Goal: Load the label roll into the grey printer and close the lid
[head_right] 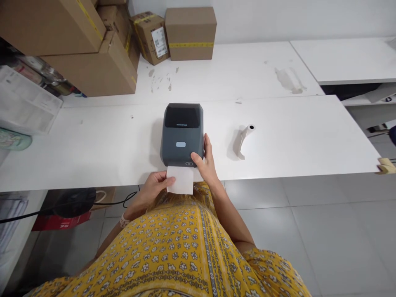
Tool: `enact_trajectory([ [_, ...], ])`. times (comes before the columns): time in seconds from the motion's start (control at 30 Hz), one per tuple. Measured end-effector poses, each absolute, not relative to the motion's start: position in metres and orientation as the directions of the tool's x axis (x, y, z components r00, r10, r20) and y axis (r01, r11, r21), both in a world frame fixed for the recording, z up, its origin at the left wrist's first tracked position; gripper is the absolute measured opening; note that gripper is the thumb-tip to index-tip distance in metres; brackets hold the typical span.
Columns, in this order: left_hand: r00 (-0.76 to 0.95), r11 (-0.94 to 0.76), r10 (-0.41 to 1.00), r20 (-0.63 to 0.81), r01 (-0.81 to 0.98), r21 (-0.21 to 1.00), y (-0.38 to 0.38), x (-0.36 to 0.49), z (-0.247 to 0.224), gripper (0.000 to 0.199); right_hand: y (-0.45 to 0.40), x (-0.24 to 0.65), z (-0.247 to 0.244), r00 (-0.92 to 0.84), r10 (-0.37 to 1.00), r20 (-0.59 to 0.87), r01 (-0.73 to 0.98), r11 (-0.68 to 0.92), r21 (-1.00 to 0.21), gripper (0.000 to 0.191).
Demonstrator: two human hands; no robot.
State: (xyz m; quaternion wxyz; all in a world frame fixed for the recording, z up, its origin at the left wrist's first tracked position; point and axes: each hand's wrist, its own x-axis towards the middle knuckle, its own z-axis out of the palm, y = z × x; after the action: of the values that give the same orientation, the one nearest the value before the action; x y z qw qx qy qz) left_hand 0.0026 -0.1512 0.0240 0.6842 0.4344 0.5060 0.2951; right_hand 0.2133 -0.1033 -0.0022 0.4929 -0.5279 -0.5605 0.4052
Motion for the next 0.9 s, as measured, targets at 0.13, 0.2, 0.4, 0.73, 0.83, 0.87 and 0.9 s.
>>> enact_trajectory([
  [0.13,0.273,0.328,0.882,-0.385,0.233,0.916,-0.149,-0.009,0.013,0.047,-0.114,0.211,0.027,-0.009,0.914,0.407,0.686,0.301,-0.662,0.043],
  [0.2,0.202,0.267,0.925,-0.323,0.26,0.928,-0.147,-0.017,0.011,0.046,-0.114,0.21,0.037,-0.109,0.876,0.47,0.807,0.354,-0.472,0.032],
  [0.4,-0.17,0.048,0.985,0.001,0.287,0.957,-0.13,-0.027,0.016,0.036,-0.097,0.208,0.045,-0.297,0.804,0.516,0.874,0.446,-0.192,0.03],
  [0.73,0.038,-0.08,0.996,0.075,0.16,0.984,-0.12,0.006,0.009,0.063,-0.11,0.21,0.017,-0.055,0.886,0.461,0.695,0.365,-0.619,0.04],
  [0.83,0.046,-0.046,0.998,0.04,0.14,0.989,-0.124,0.008,0.007,0.062,-0.122,0.208,-0.007,0.15,0.942,0.301,0.45,0.206,-0.869,0.055],
  [0.87,0.038,-0.05,0.998,0.044,0.157,0.986,-0.125,0.009,0.007,0.062,-0.124,0.207,-0.012,0.173,0.958,0.228,0.378,0.149,-0.914,0.057],
  [0.9,0.027,-0.059,0.998,0.055,0.179,0.982,-0.125,0.01,0.006,0.062,-0.125,0.206,-0.015,0.176,0.97,0.168,0.325,0.104,-0.94,0.06],
])
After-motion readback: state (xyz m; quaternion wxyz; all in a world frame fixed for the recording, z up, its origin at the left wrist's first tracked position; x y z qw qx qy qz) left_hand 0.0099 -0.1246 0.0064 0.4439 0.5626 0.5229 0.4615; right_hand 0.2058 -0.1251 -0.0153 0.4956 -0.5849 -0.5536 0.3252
